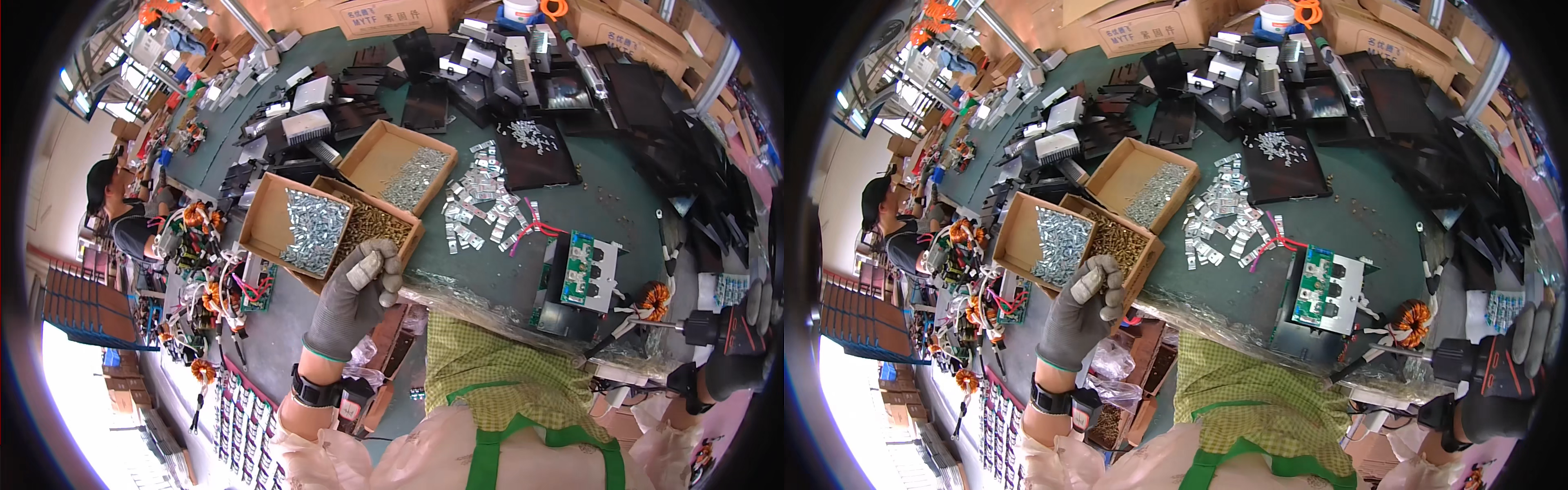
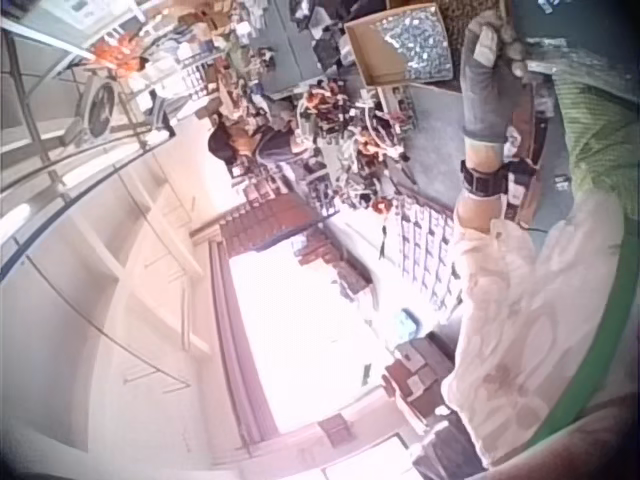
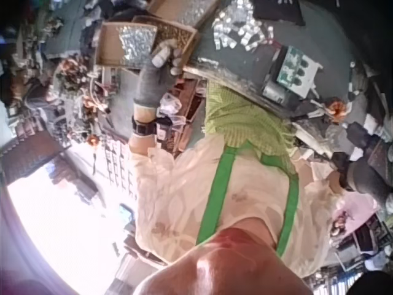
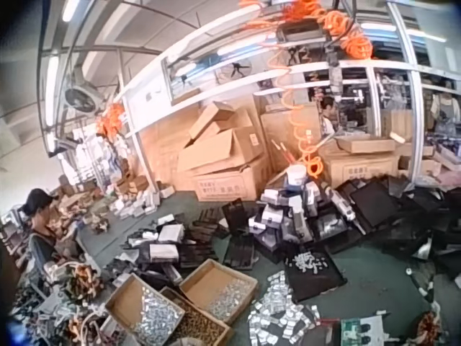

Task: Using an electric screwdriver and pliers to assemble electronic components into a housing.

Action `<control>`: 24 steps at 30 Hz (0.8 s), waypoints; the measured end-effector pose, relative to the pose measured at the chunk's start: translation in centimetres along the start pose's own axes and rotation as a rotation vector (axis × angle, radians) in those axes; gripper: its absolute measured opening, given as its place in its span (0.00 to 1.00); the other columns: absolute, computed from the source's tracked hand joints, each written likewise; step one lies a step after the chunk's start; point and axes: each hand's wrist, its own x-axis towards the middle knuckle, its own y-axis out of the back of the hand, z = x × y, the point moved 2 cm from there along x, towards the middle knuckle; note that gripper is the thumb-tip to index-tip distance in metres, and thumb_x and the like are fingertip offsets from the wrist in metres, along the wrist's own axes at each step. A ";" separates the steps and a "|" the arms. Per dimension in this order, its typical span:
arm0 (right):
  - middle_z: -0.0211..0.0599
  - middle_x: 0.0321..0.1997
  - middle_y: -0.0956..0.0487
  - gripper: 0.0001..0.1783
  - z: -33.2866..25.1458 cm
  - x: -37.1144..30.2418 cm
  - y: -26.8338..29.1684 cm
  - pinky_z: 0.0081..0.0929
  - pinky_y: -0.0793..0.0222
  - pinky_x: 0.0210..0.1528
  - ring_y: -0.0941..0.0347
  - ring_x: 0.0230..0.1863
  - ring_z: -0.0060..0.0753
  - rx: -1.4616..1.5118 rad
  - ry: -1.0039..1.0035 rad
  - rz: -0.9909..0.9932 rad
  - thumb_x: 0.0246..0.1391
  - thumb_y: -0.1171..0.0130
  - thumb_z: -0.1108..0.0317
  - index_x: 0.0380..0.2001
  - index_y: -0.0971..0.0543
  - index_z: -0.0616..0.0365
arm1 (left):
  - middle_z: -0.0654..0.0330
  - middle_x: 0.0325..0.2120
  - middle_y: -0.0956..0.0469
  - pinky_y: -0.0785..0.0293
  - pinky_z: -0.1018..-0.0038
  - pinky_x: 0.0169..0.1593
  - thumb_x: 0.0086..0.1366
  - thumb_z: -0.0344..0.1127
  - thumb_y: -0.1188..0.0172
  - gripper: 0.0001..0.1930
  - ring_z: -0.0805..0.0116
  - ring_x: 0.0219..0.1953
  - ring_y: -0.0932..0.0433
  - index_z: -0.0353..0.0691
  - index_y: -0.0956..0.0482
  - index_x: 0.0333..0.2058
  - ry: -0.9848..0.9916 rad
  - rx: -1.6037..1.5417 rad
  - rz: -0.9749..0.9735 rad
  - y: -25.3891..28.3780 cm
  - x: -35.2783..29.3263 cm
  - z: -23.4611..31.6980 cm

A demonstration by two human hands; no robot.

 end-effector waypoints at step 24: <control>0.29 0.30 0.34 0.31 3.5 -0.7 -5.7 0.15 0.36 0.28 0.35 0.23 0.16 0.290 0.056 -0.270 0.45 0.38 0.68 0.52 0.39 0.61 | 0.65 0.28 0.30 0.43 0.86 0.20 0.63 0.33 0.46 0.12 0.81 0.19 0.40 0.37 0.30 0.44 0.381 -0.531 -0.292 -10.1 1.8 -11.1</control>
